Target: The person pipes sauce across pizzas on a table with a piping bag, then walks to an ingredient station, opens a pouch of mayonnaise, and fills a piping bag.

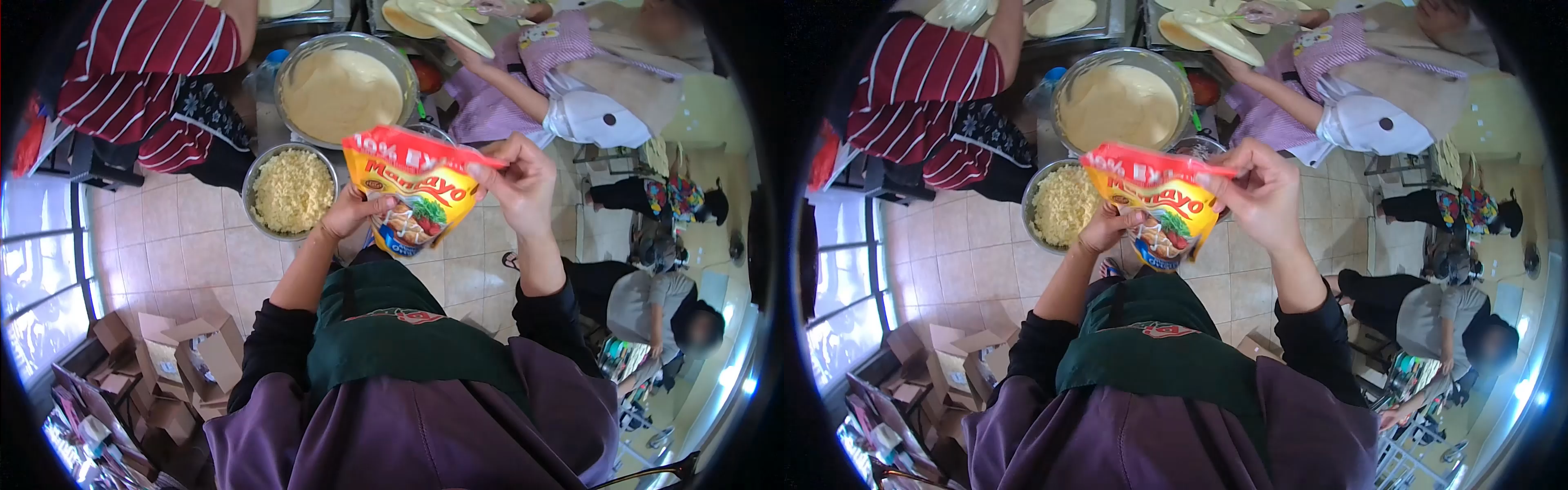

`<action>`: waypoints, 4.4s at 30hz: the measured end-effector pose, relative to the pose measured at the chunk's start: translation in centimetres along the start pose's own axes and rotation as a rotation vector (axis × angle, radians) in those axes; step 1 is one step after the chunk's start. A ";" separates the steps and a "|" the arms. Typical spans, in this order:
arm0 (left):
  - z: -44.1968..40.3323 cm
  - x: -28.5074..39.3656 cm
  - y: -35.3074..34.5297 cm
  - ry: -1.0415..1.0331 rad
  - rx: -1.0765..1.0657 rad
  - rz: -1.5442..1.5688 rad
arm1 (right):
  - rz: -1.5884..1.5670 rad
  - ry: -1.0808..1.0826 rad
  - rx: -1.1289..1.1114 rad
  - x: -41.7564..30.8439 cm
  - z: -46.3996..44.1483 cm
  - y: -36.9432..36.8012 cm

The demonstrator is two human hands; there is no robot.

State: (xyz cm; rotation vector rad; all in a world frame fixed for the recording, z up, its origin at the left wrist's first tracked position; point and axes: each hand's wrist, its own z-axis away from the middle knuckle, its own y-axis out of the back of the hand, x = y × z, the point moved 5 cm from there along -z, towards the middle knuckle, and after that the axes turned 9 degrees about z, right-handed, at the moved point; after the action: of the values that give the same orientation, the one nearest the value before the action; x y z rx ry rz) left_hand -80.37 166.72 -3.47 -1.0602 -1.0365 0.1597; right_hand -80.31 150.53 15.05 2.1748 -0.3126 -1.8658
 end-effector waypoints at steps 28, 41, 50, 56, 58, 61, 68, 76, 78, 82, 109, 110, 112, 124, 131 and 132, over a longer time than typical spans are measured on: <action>-1.1 -2.6 -8.9 -0.147 0.190 0.113 | -0.352 -0.171 0.043 9.0 13.0 -3.3; -1.0 -4.6 -6.7 -0.100 0.264 0.021 | -0.027 -0.194 0.144 11.6 12.8 -3.7; -1.8 -4.5 -7.3 -0.166 0.249 -0.073 | 0.260 -0.385 0.065 10.8 12.0 -3.1; -5.2 -3.9 -4.0 0.041 -0.081 -0.045 | -0.072 -0.318 0.182 8.6 11.2 -0.8; -6.4 -3.2 -4.8 0.193 -0.433 0.045 | 0.123 -0.387 0.100 8.7 11.2 -0.1; -7.3 -4.2 -6.3 0.162 -0.332 0.006 | -0.139 -0.093 0.241 10.4 11.2 -0.1; -8.5 -8.4 -6.3 0.102 -0.138 0.034 | -0.500 -0.442 0.323 10.9 13.7 0.9; -6.9 -9.7 -6.9 0.302 0.071 -0.016 | -0.440 -0.634 0.519 19.5 13.1 -2.6; -7.6 -9.5 -6.5 0.114 -0.144 -0.005 | -0.355 -0.616 0.512 20.9 13.0 -3.2; -7.5 -9.1 -5.1 0.186 -0.142 -0.026 | -0.155 -0.702 0.511 21.9 12.5 -4.2; -2.3 -13.0 2.4 0.385 0.248 0.552 | -0.878 -0.852 0.233 26.6 6.2 -8.7; -2.3 -13.1 2.6 0.371 0.230 0.499 | -0.803 -0.844 0.258 26.9 6.1 -9.0; -2.3 -12.6 2.5 0.362 0.225 0.406 | -0.759 -0.803 0.278 27.8 6.2 -9.6; -2.1 -12.9 4.8 0.654 0.089 0.195 | -0.723 -0.741 0.240 27.8 3.6 -10.1; -1.9 -14.6 6.8 0.644 0.289 0.095 | -0.704 -0.856 0.166 29.9 2.6 -10.9; -2.0 -14.9 7.1 0.638 0.329 0.102 | -0.653 -0.840 0.164 30.0 2.4 -11.1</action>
State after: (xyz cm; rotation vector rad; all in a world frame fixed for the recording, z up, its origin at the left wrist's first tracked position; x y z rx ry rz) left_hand -84.48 160.74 -18.44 -0.7818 -0.3627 0.0617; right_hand -78.16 151.03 -16.98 1.5402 0.1380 -3.1668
